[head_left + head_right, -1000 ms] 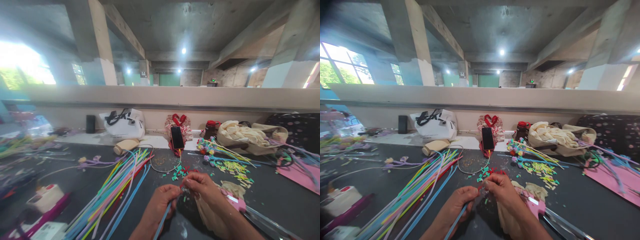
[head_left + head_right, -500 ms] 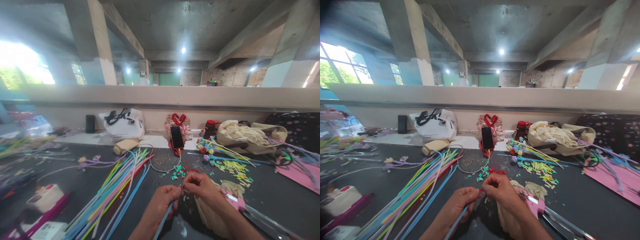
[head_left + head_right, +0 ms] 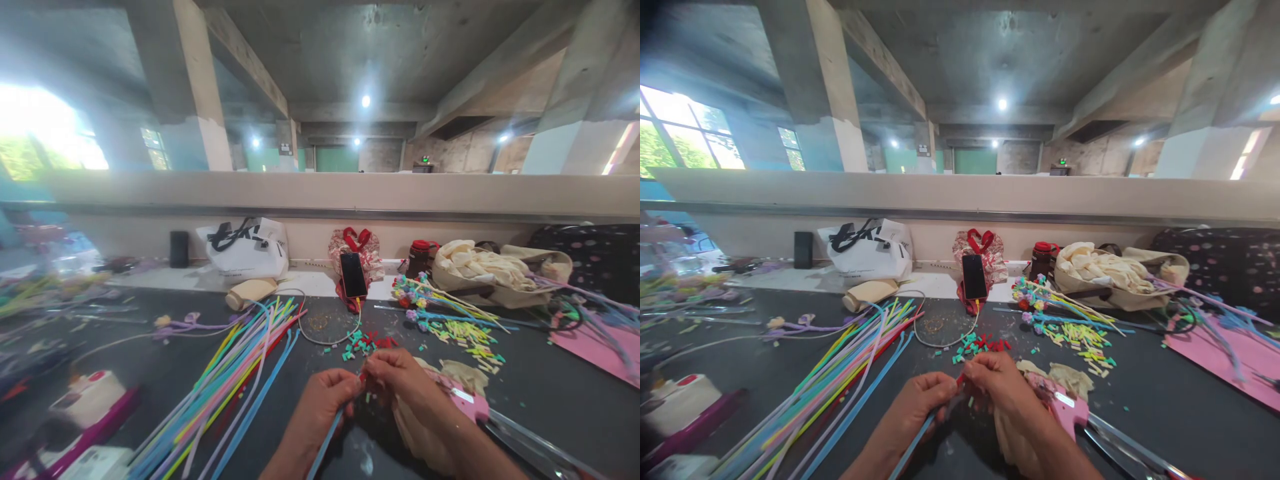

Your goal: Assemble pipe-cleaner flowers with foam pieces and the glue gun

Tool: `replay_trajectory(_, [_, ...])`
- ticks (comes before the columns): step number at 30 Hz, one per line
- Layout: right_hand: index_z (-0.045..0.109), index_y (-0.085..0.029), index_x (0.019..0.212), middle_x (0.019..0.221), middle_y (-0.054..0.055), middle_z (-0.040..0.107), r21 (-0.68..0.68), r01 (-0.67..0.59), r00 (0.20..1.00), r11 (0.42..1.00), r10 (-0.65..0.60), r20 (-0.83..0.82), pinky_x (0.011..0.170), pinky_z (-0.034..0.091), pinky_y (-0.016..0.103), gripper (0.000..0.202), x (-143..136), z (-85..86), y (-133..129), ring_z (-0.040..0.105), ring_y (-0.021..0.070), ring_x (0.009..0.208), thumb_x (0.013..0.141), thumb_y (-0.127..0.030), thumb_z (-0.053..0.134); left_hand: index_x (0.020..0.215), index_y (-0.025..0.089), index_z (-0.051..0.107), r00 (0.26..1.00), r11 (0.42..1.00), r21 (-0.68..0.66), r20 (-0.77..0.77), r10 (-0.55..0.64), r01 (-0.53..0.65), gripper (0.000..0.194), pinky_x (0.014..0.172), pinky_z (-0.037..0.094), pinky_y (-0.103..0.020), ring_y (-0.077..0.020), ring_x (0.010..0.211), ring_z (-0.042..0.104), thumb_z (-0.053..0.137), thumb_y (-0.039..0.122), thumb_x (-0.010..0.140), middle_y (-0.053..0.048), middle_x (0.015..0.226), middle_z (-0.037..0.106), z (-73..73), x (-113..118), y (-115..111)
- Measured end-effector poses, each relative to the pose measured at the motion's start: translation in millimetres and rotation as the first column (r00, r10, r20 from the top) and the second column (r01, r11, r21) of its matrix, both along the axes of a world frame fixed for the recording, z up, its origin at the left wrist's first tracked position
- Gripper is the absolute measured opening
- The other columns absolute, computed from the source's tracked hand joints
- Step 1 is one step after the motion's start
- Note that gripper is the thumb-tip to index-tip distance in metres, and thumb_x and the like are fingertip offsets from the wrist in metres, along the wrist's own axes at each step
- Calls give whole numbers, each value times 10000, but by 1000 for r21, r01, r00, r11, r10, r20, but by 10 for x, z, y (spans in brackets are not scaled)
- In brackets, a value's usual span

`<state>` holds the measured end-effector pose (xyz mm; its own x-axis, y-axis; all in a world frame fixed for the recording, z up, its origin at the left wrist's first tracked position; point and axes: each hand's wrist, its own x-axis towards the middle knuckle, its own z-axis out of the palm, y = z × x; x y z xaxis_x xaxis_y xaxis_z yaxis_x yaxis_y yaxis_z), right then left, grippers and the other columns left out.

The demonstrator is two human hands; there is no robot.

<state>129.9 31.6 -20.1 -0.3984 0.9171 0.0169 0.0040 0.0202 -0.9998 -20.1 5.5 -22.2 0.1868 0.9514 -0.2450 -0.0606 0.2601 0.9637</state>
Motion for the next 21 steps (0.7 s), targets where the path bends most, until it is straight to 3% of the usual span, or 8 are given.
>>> replay_trajectory(7, [538, -135, 594, 453, -51, 496, -69, 18, 994, 997, -10, 107, 347, 262, 157, 133, -25, 92, -47, 417, 46, 349, 629, -260, 569, 550, 119, 571, 992, 986, 164, -123, 24, -3, 228, 440, 279, -193, -69, 395, 404, 584, 342, 598, 27, 413, 489, -26, 20, 3])
replay_trajectory(14, [539, -138, 589, 438, -53, 487, -42, -3, 994, 999, 7, 106, 354, 266, 155, 103, -30, 86, -65, 429, 49, 358, 630, -230, 566, 543, 115, 580, 987, 979, 202, -153, 37, -5, 255, 453, 289, -187, -69, 418, 418, 570, 348, 645, 19, 429, 494, -17, 23, -17])
replay_trajectory(17, [551, -131, 597, 462, -38, 508, -36, 19, 998, 999, -17, 66, 344, 260, 155, 183, -11, 84, -40, 424, 47, 357, 637, -305, 594, 534, 116, 566, 997, 990, 140, -74, 15, -5, 258, 407, 268, -169, -48, 368, 383, 588, 354, 632, 31, 399, 477, 4, 25, -18])
replay_trajectory(21, [595, -114, 736, 579, 8, 565, -52, 192, 978, 980, -195, -72, 324, 245, 159, 397, 76, 142, 23, 448, 51, 368, 707, -496, 492, 656, 131, 560, 975, 998, -56, 220, 37, -26, 299, 296, 130, -147, -15, 262, 249, 564, 430, 643, 78, 372, 414, 30, 12, -34])
